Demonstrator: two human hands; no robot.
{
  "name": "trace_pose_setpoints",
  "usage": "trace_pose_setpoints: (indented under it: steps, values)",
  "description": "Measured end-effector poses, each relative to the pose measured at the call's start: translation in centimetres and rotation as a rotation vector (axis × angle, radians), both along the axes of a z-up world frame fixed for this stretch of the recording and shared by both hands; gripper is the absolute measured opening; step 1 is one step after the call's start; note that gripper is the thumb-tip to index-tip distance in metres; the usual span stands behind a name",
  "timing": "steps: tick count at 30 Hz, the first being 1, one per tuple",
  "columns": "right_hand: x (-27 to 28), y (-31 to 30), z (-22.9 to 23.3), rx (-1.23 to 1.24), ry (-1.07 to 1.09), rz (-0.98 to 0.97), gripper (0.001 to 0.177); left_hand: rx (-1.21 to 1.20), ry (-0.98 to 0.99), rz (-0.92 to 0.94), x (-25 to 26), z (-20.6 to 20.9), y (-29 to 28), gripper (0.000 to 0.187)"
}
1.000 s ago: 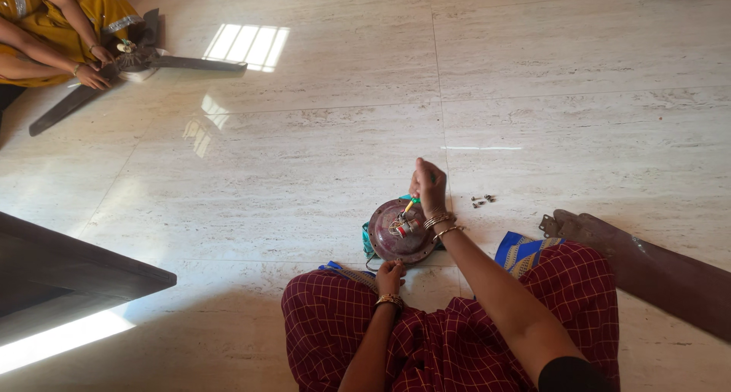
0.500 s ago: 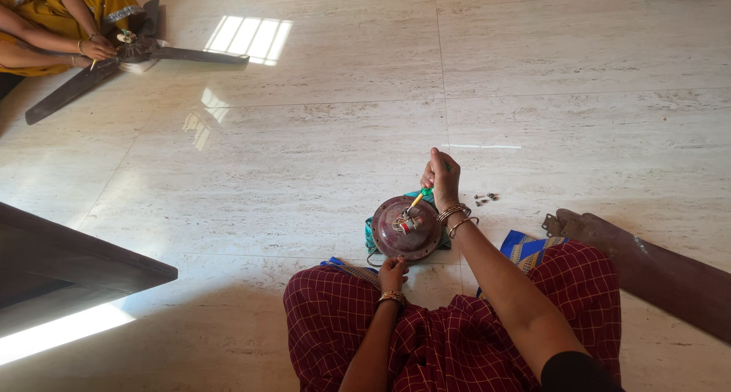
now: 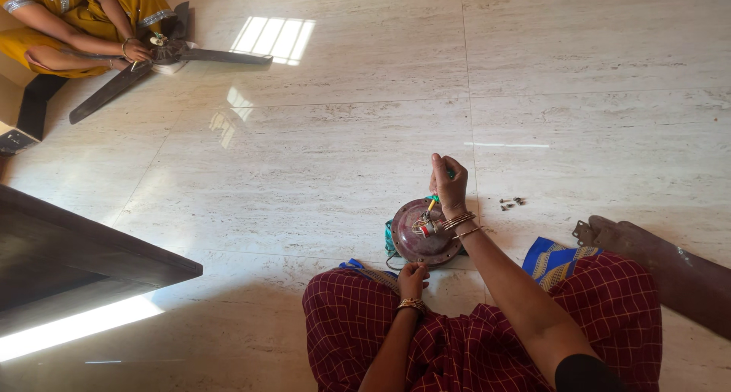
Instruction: The person sits on the floor and uses a screwdriver to tighten screws on the central hub of an electric fan. They then attach two fan blades to the hub, securing them with screws.
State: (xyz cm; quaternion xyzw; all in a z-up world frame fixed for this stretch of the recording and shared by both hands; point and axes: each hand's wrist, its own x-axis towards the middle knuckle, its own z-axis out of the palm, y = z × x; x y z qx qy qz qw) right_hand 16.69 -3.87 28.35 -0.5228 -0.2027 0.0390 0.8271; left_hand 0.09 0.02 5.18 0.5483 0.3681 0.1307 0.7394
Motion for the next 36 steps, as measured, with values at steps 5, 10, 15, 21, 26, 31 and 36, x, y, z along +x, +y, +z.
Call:
trace_pose_setpoints:
  steps: [5,10,15,21,26,31,36]
  values:
    - [2.0,-0.3,0.0,-0.146,0.045,0.010,0.031,-0.024,-0.032,0.024,-0.7,-0.6,-0.2,0.014]
    - [2.0,-1.6,0.6,-0.321,-0.443,0.463,0.030,-0.019,-0.017,0.015,0.0,-0.2,-0.2,0.015]
    - [2.4,-4.0,2.0,-0.665,-0.431,0.059,0.022,0.034,-0.052,0.030,-0.2,-1.2,-0.1,0.017]
    - [2.6,-5.0,5.2,-0.577,-0.569,0.443,0.032,0.039,-0.021,0.025,-0.2,-2.8,0.2,0.016]
    - [2.1,-6.7,8.4,-0.446,-0.526,0.518,0.025,0.001,-0.006,0.023,0.6,-3.7,0.3,0.014]
    - [-0.5,-6.4,8.2,-0.663,-0.587,0.354,0.017,0.016,0.007,0.027,0.3,-5.3,0.4,0.014]
    - [-2.5,-6.1,7.4,-0.644,-0.615,0.372,0.018,-0.018,-0.008,0.022,0.7,-6.3,0.5,0.014]
